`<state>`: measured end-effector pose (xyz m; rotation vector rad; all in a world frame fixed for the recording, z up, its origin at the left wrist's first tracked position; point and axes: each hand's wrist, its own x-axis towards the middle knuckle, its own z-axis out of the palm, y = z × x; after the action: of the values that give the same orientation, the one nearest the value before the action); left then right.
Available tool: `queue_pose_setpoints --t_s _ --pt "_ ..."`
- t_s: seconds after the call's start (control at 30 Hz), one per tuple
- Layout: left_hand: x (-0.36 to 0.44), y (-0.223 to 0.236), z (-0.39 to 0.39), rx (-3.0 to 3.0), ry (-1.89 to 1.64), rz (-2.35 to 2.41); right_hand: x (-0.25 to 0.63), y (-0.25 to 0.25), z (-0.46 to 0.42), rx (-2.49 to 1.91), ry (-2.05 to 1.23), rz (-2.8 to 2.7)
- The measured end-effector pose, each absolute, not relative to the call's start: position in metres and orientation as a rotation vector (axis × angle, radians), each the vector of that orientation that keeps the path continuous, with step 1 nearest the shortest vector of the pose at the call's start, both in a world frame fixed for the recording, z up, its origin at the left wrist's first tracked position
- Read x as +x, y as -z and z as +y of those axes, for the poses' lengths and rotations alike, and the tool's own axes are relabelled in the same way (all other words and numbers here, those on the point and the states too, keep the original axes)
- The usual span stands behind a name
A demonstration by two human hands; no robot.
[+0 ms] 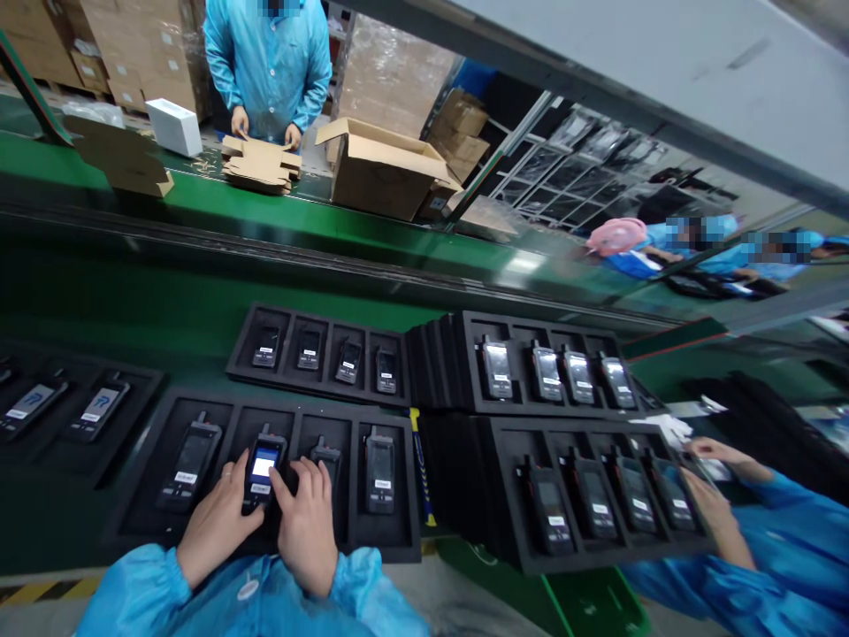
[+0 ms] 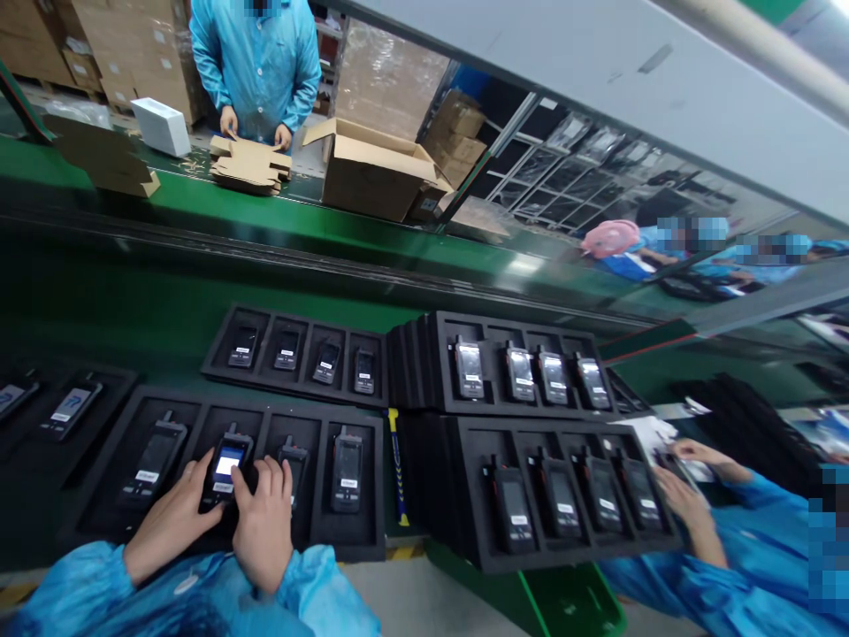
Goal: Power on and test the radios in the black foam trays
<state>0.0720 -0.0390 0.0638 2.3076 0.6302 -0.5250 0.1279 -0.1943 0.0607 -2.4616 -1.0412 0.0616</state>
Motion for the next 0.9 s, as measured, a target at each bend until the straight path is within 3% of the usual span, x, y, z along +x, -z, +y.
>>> queue_pose_setpoints --t_s 0.13,0.3,0.57,0.73,0.9 --pt "0.071 -0.061 -0.045 2.358 0.542 0.656 0.150 -0.061 -0.230 -2.472 0.103 -0.860" --pt "0.063 -0.049 -0.060 2.500 0.267 0.699 0.171 -0.037 -0.304 -2.638 0.315 -0.496" --pt "0.025 -0.013 -0.090 2.689 -0.007 0.812 0.152 -0.011 -0.353 -2.551 0.178 -0.398" --pt "0.017 -0.012 -0.102 2.648 -0.074 0.894 0.149 -0.014 -0.357 -2.319 0.148 -0.399" --pt "0.022 -0.015 -0.135 2.701 -0.369 0.942 0.145 -0.017 -0.355 -2.115 0.024 -0.364"
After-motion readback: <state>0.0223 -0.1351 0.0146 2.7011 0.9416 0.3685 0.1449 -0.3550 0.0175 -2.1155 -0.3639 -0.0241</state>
